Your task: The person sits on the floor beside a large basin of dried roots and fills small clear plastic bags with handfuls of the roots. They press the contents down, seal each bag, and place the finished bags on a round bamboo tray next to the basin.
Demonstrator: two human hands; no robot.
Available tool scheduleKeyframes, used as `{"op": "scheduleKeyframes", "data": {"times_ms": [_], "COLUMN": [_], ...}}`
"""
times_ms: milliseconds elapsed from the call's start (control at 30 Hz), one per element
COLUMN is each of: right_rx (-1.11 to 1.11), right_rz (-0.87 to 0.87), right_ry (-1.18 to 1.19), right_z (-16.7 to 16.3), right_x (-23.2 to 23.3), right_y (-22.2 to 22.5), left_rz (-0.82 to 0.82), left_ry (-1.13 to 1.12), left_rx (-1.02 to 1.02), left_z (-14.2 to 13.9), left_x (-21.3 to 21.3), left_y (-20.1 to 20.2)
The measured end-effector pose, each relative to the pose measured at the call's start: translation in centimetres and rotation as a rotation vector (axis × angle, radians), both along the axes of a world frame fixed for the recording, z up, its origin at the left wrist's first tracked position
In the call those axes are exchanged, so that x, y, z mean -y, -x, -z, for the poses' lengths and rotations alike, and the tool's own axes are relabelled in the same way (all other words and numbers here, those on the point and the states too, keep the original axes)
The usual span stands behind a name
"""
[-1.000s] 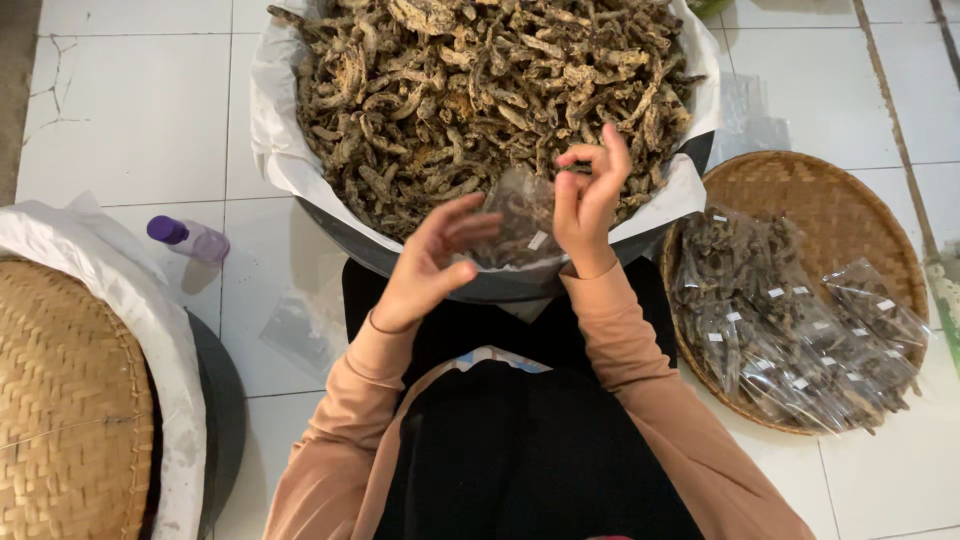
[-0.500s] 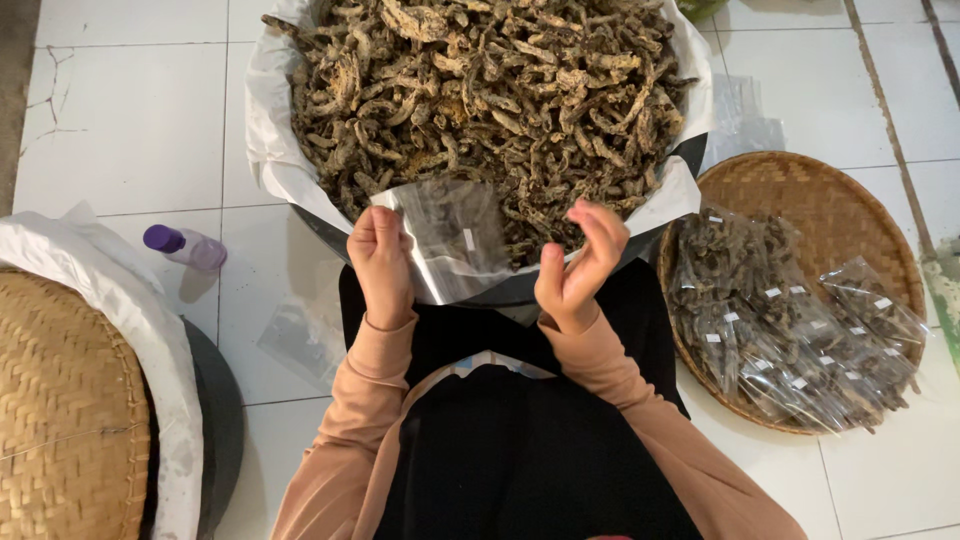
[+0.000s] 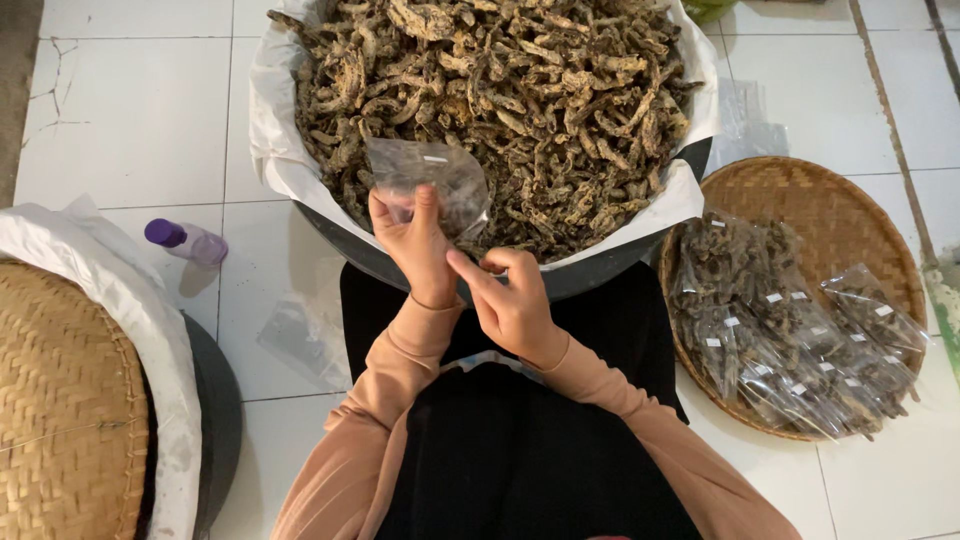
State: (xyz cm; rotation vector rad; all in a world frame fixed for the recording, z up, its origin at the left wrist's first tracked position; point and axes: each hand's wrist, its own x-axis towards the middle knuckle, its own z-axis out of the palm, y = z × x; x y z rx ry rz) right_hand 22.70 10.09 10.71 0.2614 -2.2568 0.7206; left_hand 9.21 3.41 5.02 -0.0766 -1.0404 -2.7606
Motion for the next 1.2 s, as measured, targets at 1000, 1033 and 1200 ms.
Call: {"op": "scheduleKeyframes", "data": {"times_ms": [1000,1033,1200], "right_rx": [0.121,0.135,0.283], "right_rz": [-0.221,-0.229,-0.403], "right_ry": [0.464,0.465,0.194], "right_z": [-0.8,-0.9,-0.5], "right_x": [-5.9,-6.1,-5.3], "right_y": [2.5,2.4,2.3], "left_rz": [0.262,0.285,0.587], "left_ry": [1.115,0.946,-0.121], "left_rx": [-0.739,-0.690,-0.131], "left_z": [-1.4,-1.2,-2.1], "left_x": [1.4,1.8,3.6], "left_y": [-9.1,-8.8,-3.9]}}
